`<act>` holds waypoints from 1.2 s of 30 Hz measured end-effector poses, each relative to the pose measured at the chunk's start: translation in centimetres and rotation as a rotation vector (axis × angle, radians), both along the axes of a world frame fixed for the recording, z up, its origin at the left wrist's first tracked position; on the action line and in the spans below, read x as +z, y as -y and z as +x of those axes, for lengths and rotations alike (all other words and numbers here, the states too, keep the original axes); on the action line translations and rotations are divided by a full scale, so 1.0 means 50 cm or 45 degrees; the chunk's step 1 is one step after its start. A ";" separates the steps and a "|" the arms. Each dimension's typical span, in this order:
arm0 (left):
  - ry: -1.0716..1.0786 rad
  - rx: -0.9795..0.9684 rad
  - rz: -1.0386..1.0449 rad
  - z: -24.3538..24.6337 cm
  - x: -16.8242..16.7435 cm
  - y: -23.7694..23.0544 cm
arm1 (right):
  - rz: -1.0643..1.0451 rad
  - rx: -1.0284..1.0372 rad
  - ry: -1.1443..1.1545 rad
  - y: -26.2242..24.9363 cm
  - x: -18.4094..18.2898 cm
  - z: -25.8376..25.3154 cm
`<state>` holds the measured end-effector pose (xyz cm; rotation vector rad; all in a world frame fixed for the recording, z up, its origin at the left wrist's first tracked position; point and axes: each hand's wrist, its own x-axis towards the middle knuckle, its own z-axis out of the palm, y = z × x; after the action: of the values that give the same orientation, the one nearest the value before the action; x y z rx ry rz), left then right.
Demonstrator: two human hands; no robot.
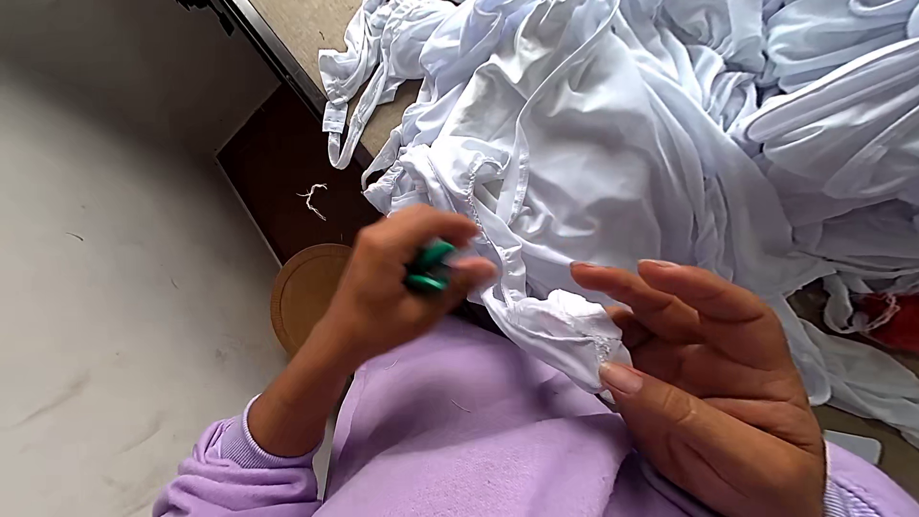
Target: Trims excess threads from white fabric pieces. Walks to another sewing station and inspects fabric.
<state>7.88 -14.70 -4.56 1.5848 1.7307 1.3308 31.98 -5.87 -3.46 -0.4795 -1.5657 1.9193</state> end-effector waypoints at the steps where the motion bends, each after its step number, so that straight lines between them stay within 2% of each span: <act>1: 0.073 -0.156 -0.033 0.027 -0.004 -0.007 | 0.017 -0.006 -0.003 0.001 0.001 -0.002; 3: 0.101 -0.365 -0.071 0.062 -0.015 -0.020 | 0.046 -0.022 0.003 0.003 0.001 -0.003; 5: 0.082 -0.464 -0.044 0.067 -0.019 -0.030 | 0.080 -0.039 0.023 0.003 0.000 0.001; 10: 0.055 -0.424 0.004 0.037 0.006 -0.044 | 0.187 0.006 0.175 0.001 -0.002 0.012; 15: -0.135 -0.412 0.044 0.035 0.018 -0.054 | 0.416 0.072 0.390 0.000 0.001 0.016; 18: -0.057 -0.451 0.055 0.033 0.020 -0.058 | 0.467 0.078 0.455 -0.002 -0.003 0.016; 27: 0.220 -0.530 0.035 0.042 -0.004 -0.058 | 0.347 0.007 0.405 0.001 -0.004 0.015; 32: 0.183 -0.610 -0.004 0.063 -0.036 -0.063 | 0.282 -0.054 0.273 0.001 -0.004 0.010; 36: 0.189 -0.609 0.032 0.065 -0.039 -0.071 | 0.281 -0.038 0.303 0.004 -0.005 0.011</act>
<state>11.11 -11.17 -6.49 1.7238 1.1528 1.1924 32.54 -6.07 -3.70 -0.6493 -1.8849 1.6898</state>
